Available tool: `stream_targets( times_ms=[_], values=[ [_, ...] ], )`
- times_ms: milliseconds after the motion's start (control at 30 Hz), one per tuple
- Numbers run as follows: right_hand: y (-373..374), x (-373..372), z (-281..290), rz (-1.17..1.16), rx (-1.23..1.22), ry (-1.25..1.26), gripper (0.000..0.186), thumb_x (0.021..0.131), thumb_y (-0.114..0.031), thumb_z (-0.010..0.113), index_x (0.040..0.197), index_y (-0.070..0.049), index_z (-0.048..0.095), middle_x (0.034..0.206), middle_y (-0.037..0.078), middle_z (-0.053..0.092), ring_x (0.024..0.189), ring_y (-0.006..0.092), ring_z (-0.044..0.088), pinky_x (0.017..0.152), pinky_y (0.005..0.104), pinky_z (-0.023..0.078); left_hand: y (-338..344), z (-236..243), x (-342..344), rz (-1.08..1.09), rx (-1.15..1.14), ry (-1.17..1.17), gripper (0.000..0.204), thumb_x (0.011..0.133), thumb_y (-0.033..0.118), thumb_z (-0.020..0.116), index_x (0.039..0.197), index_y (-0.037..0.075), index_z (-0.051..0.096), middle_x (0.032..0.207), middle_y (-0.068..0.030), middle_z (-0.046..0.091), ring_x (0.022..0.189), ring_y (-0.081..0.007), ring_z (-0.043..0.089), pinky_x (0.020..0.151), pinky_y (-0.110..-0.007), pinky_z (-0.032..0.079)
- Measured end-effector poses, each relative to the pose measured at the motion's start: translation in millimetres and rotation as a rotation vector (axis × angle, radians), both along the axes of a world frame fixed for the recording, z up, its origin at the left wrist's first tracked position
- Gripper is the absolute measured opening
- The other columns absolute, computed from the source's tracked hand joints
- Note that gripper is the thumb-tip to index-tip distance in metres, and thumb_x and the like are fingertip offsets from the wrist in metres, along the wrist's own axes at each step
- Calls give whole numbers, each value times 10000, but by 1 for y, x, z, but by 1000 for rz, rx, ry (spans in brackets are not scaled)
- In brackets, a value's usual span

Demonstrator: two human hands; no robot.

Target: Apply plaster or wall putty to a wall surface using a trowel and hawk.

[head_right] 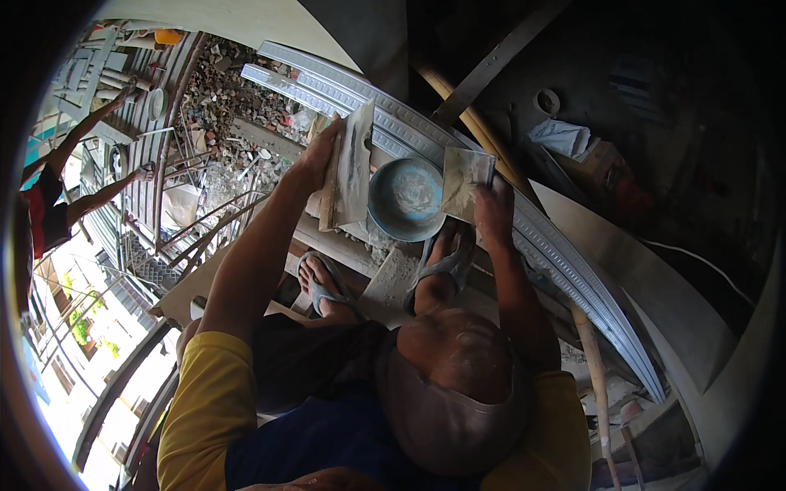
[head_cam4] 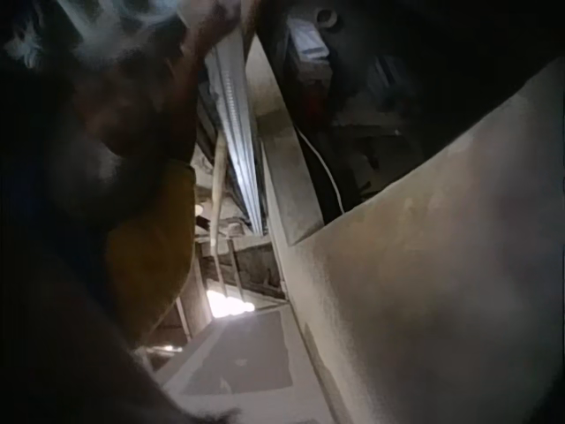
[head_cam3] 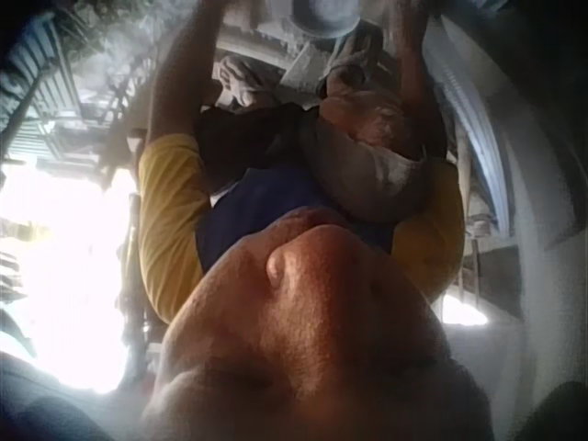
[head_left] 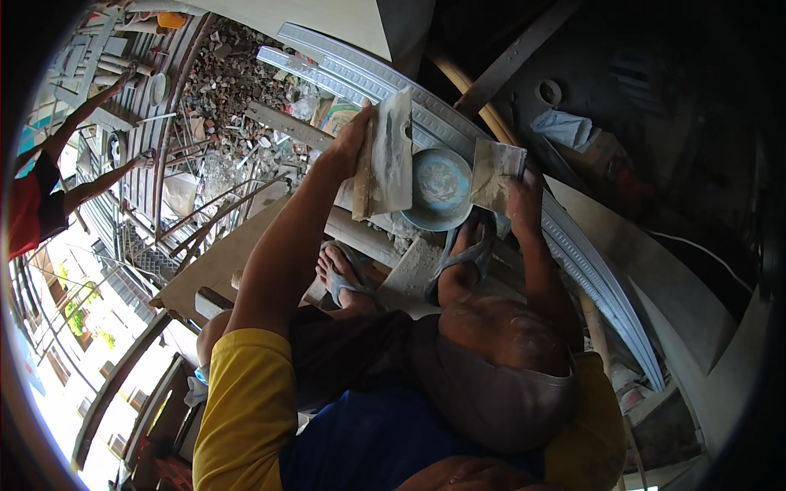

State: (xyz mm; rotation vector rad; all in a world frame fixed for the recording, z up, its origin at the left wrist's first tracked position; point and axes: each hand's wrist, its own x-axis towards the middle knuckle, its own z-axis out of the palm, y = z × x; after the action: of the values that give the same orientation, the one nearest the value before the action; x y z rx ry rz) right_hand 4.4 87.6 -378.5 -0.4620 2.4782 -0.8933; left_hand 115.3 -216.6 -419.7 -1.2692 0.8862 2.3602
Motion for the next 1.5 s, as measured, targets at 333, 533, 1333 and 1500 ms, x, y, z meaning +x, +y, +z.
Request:
stream_targets(
  times_ms=[333,533,1333,1500],
  values=[
    [22,26,-34,-295,-160,-699,390,777,-205,629,1068,54,635,1003,206,643,965,318,615,854,395,465,17,-12,12,-100,61,-39,524,1000,479,381,1115,24,615,881,-126,698,703,-238,680,696,-373,575],
    [-27,15,-11,-66,-188,-259,382,832,-210,614,1115,45,634,1038,237,648,1004,336,615,880,392,456,-3,-21,33,-172,158,-10,543,1005,467,360,1148,0,598,929,-188,697,781,-285,703,736,-398,597],
    [-61,73,-60,739,114,640,340,882,-130,520,1175,42,541,1146,218,577,1033,365,579,803,473,515,24,-23,16,-15,86,75,507,965,444,366,1192,55,599,958,-105,705,728,-186,657,704,-298,543],
    [-51,69,-55,803,83,536,296,869,-122,545,1122,28,575,1160,180,579,1048,314,591,722,348,548,27,-23,20,65,41,31,479,959,453,406,1141,56,603,899,-96,688,713,-191,647,709,-319,540]
  ],
)
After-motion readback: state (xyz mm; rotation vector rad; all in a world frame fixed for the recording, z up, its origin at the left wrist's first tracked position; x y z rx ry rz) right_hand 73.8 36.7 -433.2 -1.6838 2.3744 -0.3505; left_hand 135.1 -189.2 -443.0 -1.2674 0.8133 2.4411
